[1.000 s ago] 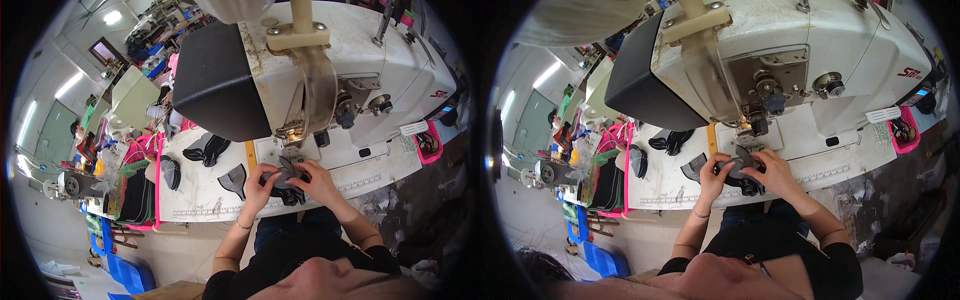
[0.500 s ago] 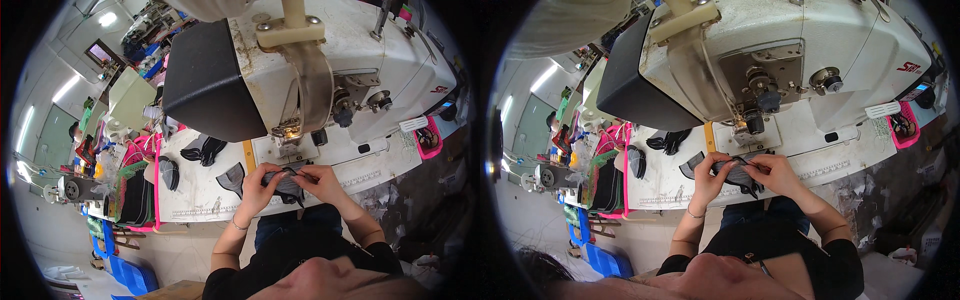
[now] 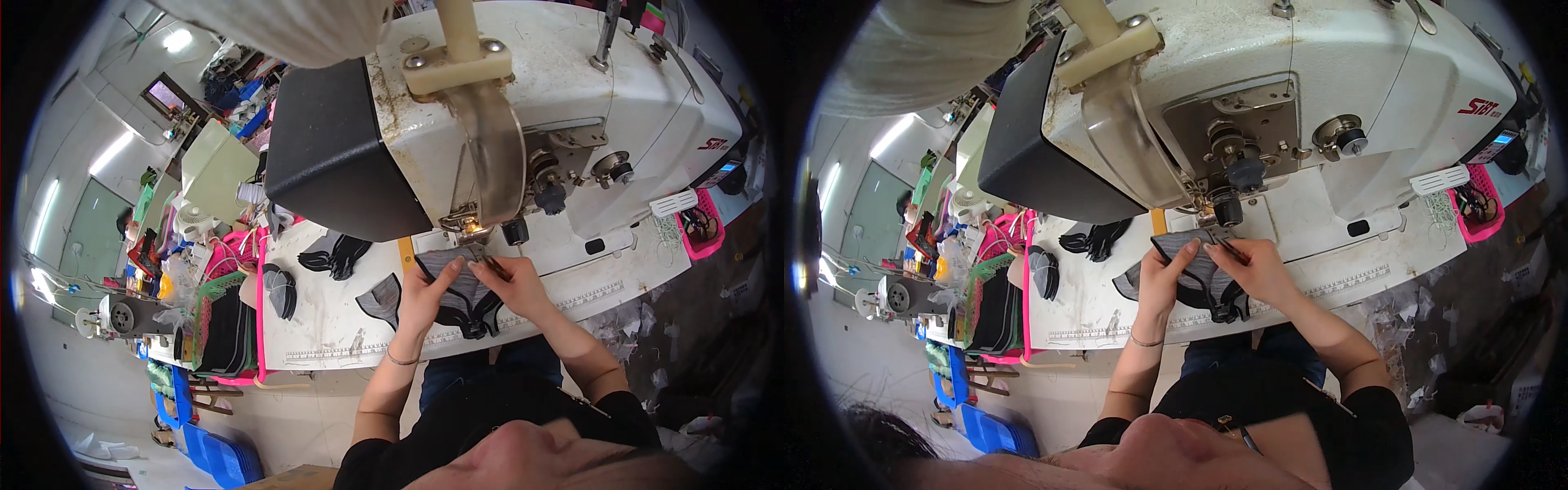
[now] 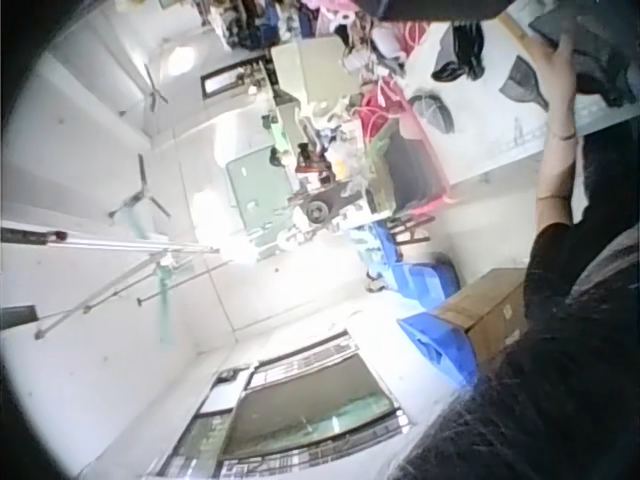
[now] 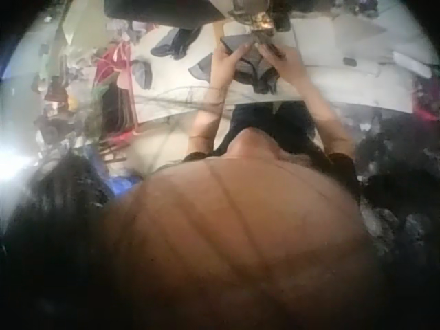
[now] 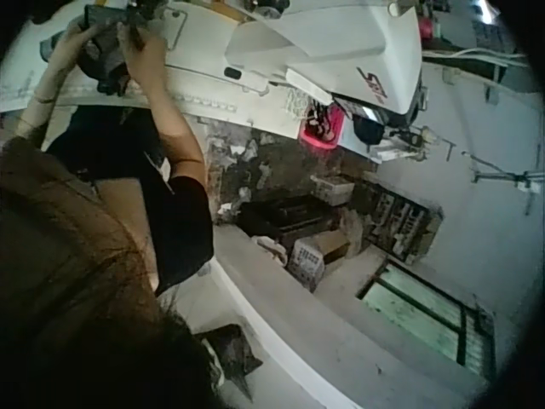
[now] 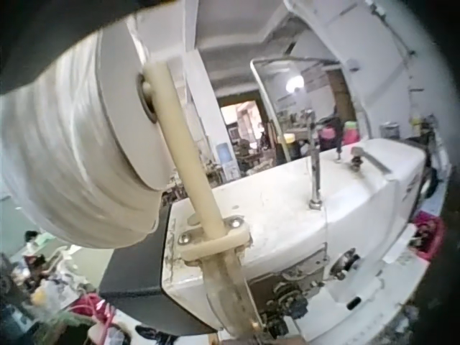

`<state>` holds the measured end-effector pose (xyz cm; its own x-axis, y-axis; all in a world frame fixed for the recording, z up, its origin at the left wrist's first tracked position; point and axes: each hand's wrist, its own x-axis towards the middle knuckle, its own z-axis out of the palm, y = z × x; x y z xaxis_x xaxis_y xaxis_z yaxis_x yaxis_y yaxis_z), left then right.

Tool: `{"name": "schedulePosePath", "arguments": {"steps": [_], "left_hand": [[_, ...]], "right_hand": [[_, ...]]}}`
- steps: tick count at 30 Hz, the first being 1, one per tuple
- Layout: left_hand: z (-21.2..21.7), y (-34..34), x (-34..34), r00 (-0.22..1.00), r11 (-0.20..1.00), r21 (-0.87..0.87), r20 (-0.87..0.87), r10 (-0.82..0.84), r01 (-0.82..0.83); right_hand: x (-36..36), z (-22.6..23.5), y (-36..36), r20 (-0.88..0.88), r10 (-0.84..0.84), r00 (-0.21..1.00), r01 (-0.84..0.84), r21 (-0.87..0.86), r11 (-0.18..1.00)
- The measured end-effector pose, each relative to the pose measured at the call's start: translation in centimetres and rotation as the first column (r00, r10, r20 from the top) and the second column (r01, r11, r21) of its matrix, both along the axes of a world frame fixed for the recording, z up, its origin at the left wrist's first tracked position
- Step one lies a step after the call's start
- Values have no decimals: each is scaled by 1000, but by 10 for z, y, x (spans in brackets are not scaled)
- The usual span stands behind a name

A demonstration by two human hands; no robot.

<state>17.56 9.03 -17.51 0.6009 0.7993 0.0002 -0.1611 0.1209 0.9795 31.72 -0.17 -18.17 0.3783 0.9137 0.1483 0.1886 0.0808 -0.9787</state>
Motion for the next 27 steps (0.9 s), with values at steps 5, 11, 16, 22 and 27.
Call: {"name": "schedulePosePath", "arguments": {"steps": [5,11,16,22,27], "left_hand": [[-7,37,14,991,994,-79,117,-67,77],[-16,63,19,982,987,-42,121,-147,153],[-9,64,19,987,989,-7,73,-144,144],[-18,71,17,985,987,-8,65,-159,160],[-16,70,20,986,990,-19,93,-135,137]], "right_hand": [[3,-13,29,-147,67,987,-64,27,998],[0,-8,34,-247,26,969,-36,-33,999],[-2,-10,34,-205,2,979,-4,-13,1000],[-2,-11,35,-198,9,980,-9,2,1000],[-7,-3,35,-218,-18,976,29,48,998]]}}
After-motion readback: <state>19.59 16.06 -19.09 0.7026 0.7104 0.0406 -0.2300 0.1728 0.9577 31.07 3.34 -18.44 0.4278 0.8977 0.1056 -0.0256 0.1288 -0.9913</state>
